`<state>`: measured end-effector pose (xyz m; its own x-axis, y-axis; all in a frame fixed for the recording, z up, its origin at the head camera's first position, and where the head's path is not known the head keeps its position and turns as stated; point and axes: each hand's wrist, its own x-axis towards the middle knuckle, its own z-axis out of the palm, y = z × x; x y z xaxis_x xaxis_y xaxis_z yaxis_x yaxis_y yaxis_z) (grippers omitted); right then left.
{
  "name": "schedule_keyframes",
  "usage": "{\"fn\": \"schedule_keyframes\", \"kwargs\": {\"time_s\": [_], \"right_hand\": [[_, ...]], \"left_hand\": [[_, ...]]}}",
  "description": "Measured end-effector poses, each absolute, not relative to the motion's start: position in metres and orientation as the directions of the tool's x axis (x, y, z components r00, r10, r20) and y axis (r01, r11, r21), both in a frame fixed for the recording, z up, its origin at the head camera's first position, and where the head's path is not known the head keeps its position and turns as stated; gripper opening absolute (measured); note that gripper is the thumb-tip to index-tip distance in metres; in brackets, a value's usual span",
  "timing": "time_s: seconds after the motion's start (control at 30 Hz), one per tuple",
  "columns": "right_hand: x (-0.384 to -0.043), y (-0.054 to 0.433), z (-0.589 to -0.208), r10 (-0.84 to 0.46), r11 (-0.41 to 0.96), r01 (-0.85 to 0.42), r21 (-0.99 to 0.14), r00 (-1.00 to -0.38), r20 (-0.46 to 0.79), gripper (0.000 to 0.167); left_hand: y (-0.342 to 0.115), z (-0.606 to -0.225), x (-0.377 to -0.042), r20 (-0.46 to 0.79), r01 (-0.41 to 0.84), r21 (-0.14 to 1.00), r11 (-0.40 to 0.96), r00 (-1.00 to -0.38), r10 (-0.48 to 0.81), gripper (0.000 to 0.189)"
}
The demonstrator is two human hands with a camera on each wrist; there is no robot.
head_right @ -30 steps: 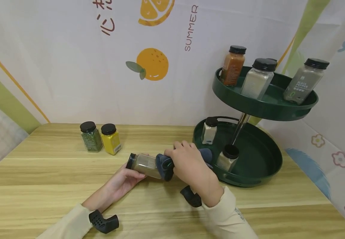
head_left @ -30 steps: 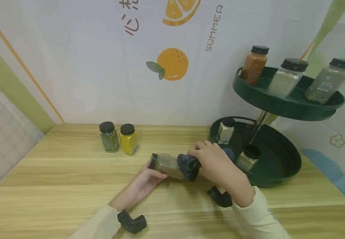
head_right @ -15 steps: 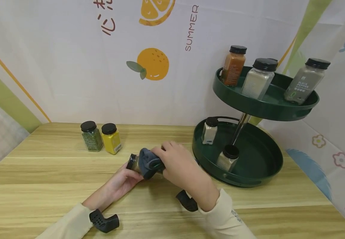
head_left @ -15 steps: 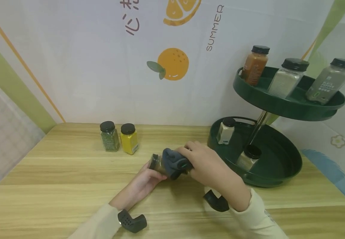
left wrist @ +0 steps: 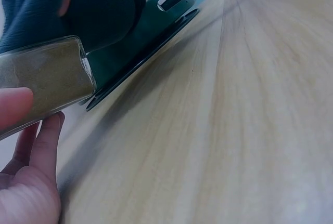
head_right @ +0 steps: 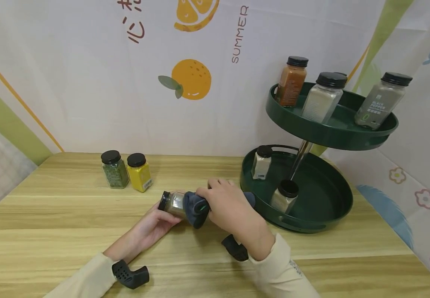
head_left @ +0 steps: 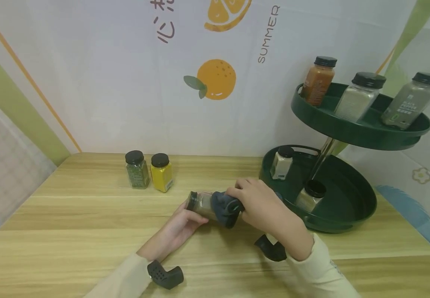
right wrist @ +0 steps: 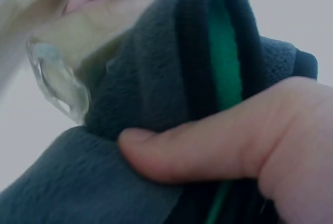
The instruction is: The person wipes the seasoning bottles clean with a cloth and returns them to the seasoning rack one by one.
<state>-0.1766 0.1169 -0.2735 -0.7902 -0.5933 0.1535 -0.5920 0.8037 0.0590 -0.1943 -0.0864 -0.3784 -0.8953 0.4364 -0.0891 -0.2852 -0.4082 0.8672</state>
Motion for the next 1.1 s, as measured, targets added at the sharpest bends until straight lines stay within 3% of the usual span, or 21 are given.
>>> {"fn": "schedule_keyframes", "kwargs": {"time_s": [0.23,0.7,0.87,1.0,1.1], "right_hand": [[-0.18,0.127,-0.27,-0.556,0.831,-0.554,0.047,-0.825,0.101,0.037],[-0.176,0.136,-0.257,-0.489,0.872,-0.488,0.028,-0.871,0.054,0.039],[-0.176,0.131,-0.257,-0.51,0.855,-0.519,-0.009,-0.844,0.163,0.045],[-0.176,0.123,-0.263,-0.559,0.806,-0.591,-0.046,-0.783,0.274,0.046],[-0.176,0.115,-0.271,-0.601,0.768,-0.639,-0.044,-0.742,0.297,0.057]], "left_hand": [[-0.085,-0.376,-0.194,-0.113,-0.279,0.878,-0.389,-0.91,0.399,0.07],[-0.087,-0.374,-0.191,-0.114,-0.271,0.882,-0.384,-0.916,0.385,0.071],[-0.088,-0.375,-0.193,-0.096,-0.271,0.87,-0.413,-0.913,0.397,0.069],[-0.087,-0.378,-0.194,-0.068,-0.274,0.858,-0.435,-0.899,0.433,0.059],[-0.087,-0.379,-0.194,-0.066,-0.28,0.856,-0.435,-0.894,0.444,0.056]]}}
